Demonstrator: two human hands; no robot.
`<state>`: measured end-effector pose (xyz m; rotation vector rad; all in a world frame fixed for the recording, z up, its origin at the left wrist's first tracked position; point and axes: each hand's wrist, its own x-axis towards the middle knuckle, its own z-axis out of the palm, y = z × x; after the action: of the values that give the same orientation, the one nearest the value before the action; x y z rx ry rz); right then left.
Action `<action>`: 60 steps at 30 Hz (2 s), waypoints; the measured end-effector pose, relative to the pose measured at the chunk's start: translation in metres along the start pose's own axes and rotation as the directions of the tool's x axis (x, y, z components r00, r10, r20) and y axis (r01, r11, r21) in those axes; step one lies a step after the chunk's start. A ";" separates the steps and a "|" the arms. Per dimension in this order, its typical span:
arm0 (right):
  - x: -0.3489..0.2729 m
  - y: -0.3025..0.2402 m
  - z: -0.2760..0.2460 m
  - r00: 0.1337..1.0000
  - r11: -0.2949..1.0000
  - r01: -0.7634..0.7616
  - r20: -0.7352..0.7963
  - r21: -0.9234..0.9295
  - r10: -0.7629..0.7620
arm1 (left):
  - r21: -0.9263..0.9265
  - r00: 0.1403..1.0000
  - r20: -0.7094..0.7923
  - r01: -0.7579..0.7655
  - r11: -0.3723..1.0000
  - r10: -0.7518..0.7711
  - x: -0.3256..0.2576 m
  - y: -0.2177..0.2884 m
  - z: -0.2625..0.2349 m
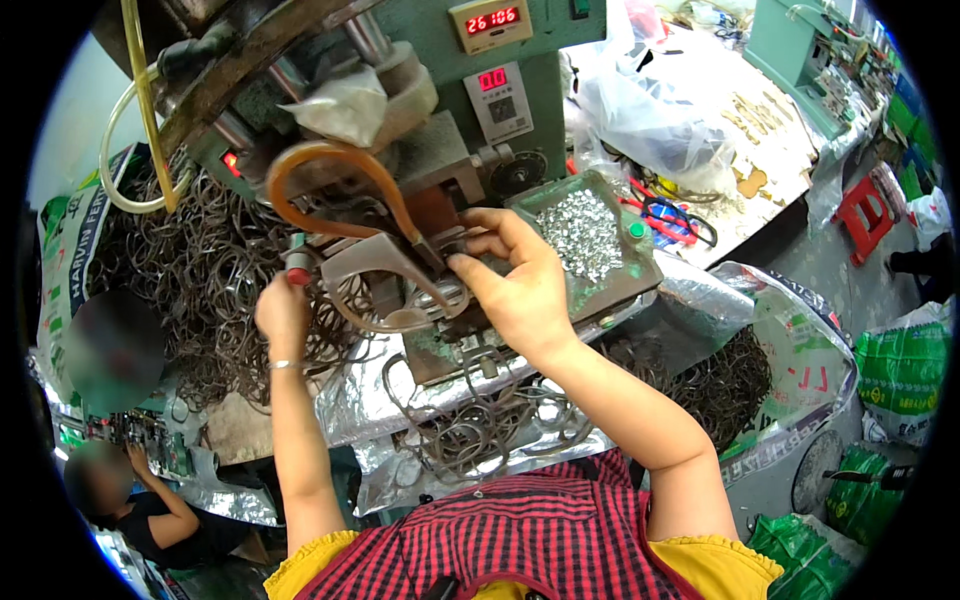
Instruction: The person repeatedly picks a metal ring and a small metal pin, inserts the pin into the ring, and places the assembly into a machine. The person then operates the machine to process the parts and removes the finished assembly. This cycle is repeated continuously.
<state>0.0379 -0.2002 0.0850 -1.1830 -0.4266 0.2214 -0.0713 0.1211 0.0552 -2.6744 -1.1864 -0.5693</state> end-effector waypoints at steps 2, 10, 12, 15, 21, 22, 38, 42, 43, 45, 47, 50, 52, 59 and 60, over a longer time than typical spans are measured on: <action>0.000 0.000 0.003 0.999 1.000 0.013 0.036 -0.005 -0.013 | -0.012 0.994 -0.107 0.025 1.000 -0.026 0.002 -0.012 -0.025; -0.034 -0.027 0.020 0.996 0.967 -0.086 0.036 0.241 0.079 | -0.792 0.986 -0.009 -0.110 0.601 0.169 -0.068 -0.009 -0.023; -0.035 -0.036 0.011 0.993 1.000 -0.001 0.121 0.031 -0.003 | -0.695 0.978 -0.011 -0.158 0.701 0.209 -0.083 0.001 -0.014; -0.025 -0.023 -0.021 0.980 0.925 0.170 0.160 -0.339 -0.121 | -0.626 0.995 0.092 0.094 0.774 -0.046 -0.081 -0.008 0.008; -0.048 -0.003 -0.119 0.959 0.161 0.029 -0.018 -0.986 -0.283 | -0.874 0.951 0.202 0.283 0.396 -0.234 -0.112 -0.013 0.010; -0.044 0.001 -0.118 0.959 0.114 0.048 0.014 -0.992 -0.284 | -0.798 0.967 0.203 0.254 0.547 -0.153 -0.111 -0.005 0.002; 0.024 0.028 -0.102 0.854 0.306 0.162 -0.022 -0.938 -0.519 | -0.537 0.665 -0.661 -0.743 0.400 0.347 -0.109 0.112 -0.111; 0.017 0.034 -0.105 0.891 0.092 0.147 0.092 -0.985 -0.445 | -0.428 0.552 -0.713 -0.831 0.355 0.433 -0.101 0.134 -0.096; 0.015 0.038 -0.109 0.912 0.073 0.131 0.092 -0.989 -0.400 | -0.414 0.537 -0.721 -0.841 0.349 0.437 -0.099 0.135 -0.094; 0.016 0.044 -0.113 0.885 0.088 0.174 0.117 -0.981 -0.450 | -0.389 0.504 -0.733 -0.862 0.326 0.456 -0.097 0.136 -0.095; 0.017 0.044 -0.117 0.877 0.110 0.174 0.104 -0.978 -0.468 | -0.377 0.492 -0.705 -0.870 0.317 0.511 -0.097 0.135 -0.099; 0.019 0.046 -0.111 0.883 0.165 0.153 0.060 -0.974 -0.465 | -0.394 0.495 -0.688 -0.869 0.300 0.530 -0.098 0.128 -0.090; 0.022 0.039 -0.107 0.891 0.205 0.115 0.010 -0.972 -0.453 | -0.392 0.499 -0.704 -0.866 0.310 0.506 -0.101 0.128 -0.084; 0.037 0.024 -0.118 0.931 0.480 0.036 -0.145 -0.876 -0.335 | -0.376 0.496 -0.711 -0.867 0.327 0.498 -0.100 0.133 -0.086; 0.037 0.021 -0.119 0.937 0.506 0.018 -0.162 -0.862 -0.308 | -0.375 0.505 -0.700 -0.861 0.342 0.504 -0.099 0.133 -0.087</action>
<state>0.1236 -0.2786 0.0360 -2.1201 -0.3785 -0.4133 -0.0577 -0.0619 0.0961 -2.8663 0.5654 -1.5918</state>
